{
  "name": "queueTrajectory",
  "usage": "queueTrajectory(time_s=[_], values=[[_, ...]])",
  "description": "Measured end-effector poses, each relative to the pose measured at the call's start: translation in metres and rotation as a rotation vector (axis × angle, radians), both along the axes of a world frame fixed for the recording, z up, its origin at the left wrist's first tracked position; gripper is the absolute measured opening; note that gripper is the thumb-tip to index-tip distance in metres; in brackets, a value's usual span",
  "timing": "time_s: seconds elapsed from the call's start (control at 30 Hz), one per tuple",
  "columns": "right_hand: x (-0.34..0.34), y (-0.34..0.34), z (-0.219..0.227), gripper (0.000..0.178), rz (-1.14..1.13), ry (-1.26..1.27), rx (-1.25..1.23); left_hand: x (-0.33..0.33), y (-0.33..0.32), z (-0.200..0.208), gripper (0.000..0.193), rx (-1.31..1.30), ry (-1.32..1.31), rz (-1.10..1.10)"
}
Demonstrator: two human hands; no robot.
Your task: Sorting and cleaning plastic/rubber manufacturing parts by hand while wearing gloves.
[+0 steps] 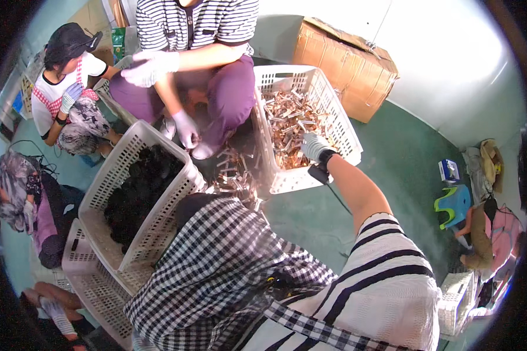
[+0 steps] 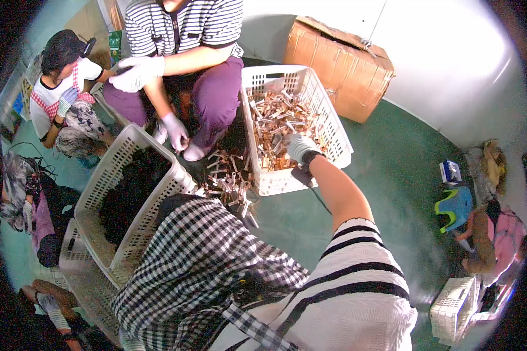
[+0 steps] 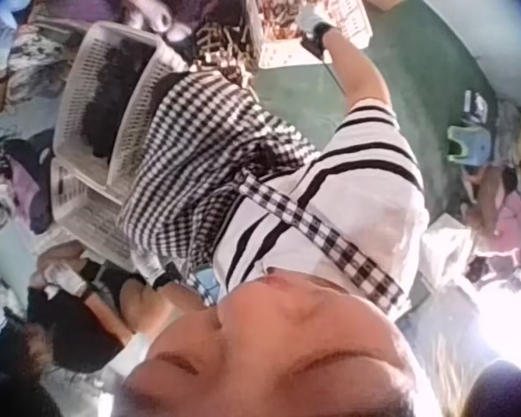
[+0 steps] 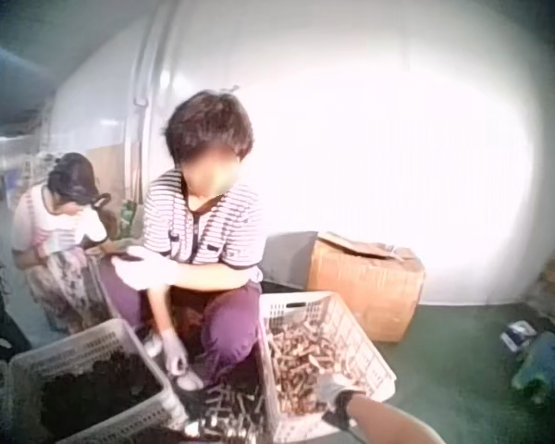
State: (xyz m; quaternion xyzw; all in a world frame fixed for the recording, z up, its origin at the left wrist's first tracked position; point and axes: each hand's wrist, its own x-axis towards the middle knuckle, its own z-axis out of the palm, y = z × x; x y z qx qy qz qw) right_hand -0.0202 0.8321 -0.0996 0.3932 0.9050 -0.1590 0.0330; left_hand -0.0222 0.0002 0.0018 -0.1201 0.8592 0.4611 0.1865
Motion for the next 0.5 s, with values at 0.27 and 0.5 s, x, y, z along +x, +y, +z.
queueTrajectory(time_s=[0.27,0.5], values=[[0.02,0.02,-0.036,0.029,0.868,-0.472,0.489,-0.045,0.111,0.105,0.049,0.529,0.074,0.72],[0.015,0.029,-0.034,0.027,0.868,-0.727,0.574,-0.047,0.15,0.132,0.037,-0.449,0.752,-0.45]])
